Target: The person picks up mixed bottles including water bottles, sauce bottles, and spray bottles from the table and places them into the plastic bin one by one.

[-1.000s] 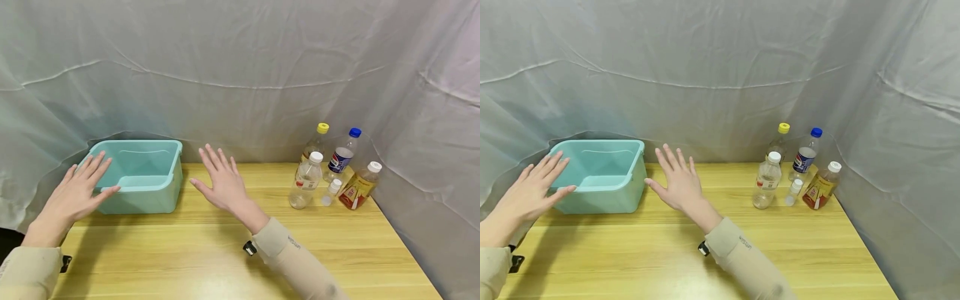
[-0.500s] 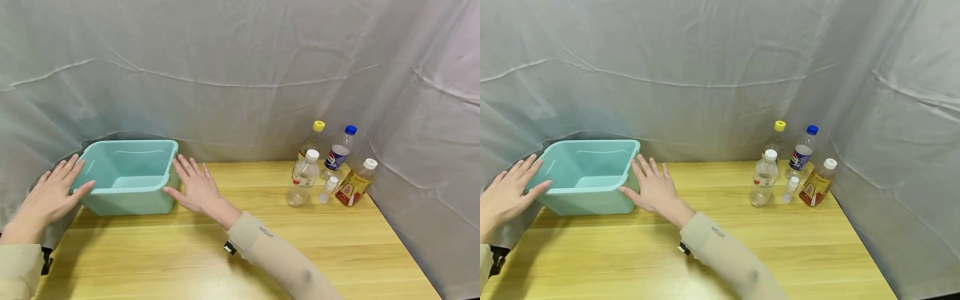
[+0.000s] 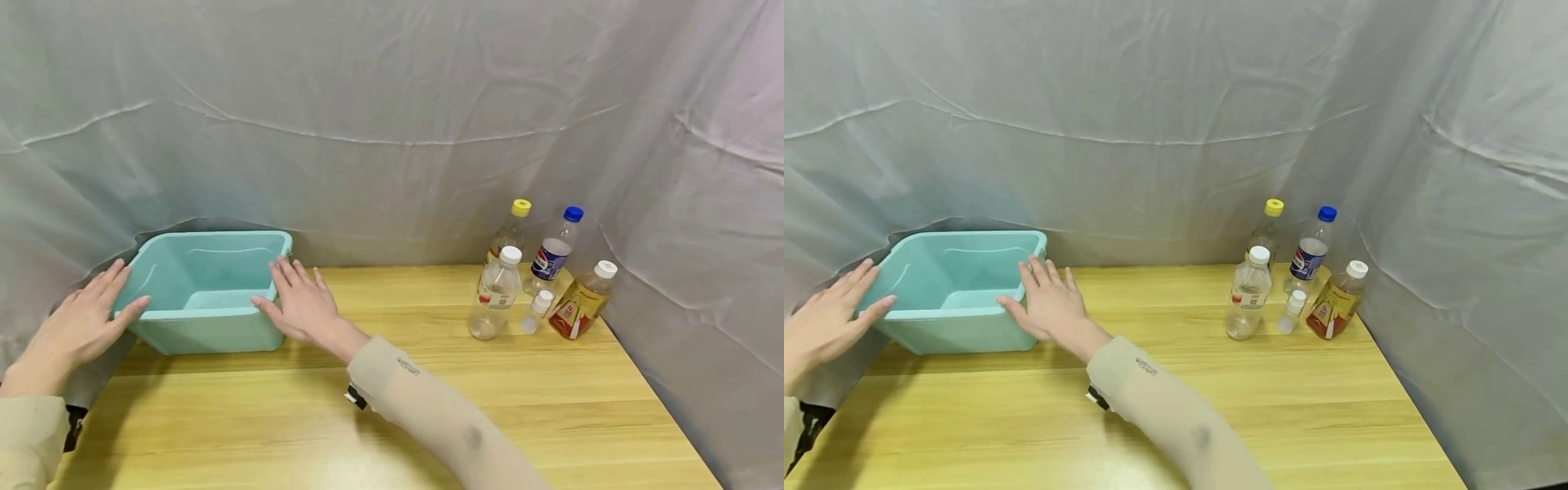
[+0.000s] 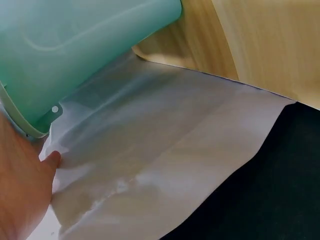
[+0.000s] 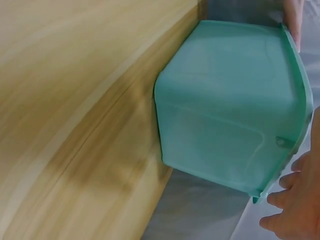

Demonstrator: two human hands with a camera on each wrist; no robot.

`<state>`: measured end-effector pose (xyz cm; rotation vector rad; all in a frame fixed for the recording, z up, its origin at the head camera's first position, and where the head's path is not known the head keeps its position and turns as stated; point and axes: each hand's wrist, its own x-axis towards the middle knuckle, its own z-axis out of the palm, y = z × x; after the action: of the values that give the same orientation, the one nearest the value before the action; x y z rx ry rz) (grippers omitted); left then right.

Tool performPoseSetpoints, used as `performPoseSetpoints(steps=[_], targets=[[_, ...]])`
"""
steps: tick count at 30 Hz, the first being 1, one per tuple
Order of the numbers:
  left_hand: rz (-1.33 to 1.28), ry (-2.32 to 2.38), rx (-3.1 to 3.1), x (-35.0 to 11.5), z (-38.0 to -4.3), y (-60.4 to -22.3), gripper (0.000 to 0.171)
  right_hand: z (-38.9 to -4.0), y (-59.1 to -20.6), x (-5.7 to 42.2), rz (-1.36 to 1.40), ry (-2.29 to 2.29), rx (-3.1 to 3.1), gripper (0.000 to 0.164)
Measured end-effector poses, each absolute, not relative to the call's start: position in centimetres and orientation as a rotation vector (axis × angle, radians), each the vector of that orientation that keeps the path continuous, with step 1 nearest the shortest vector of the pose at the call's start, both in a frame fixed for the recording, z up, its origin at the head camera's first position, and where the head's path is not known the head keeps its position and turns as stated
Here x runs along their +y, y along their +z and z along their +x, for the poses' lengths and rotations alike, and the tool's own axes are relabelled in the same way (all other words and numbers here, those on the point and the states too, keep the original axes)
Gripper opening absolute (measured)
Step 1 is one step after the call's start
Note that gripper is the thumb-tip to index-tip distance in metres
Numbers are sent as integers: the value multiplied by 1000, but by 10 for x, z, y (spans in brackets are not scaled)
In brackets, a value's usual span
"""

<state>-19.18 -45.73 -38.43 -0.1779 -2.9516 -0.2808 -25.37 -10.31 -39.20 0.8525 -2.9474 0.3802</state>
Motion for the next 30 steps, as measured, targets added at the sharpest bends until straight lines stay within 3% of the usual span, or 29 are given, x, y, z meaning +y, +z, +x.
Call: performPoseSetpoints(steps=[17, 30], targets=[[-171, -306, -2952, -453, -192, -390, 79, -253, -397, -101, 848, 435, -2961, 79], [-255, -368, -2936, -428, -189, -392, 81, -253, -400, -67, 885, 483, -2901, 80]])
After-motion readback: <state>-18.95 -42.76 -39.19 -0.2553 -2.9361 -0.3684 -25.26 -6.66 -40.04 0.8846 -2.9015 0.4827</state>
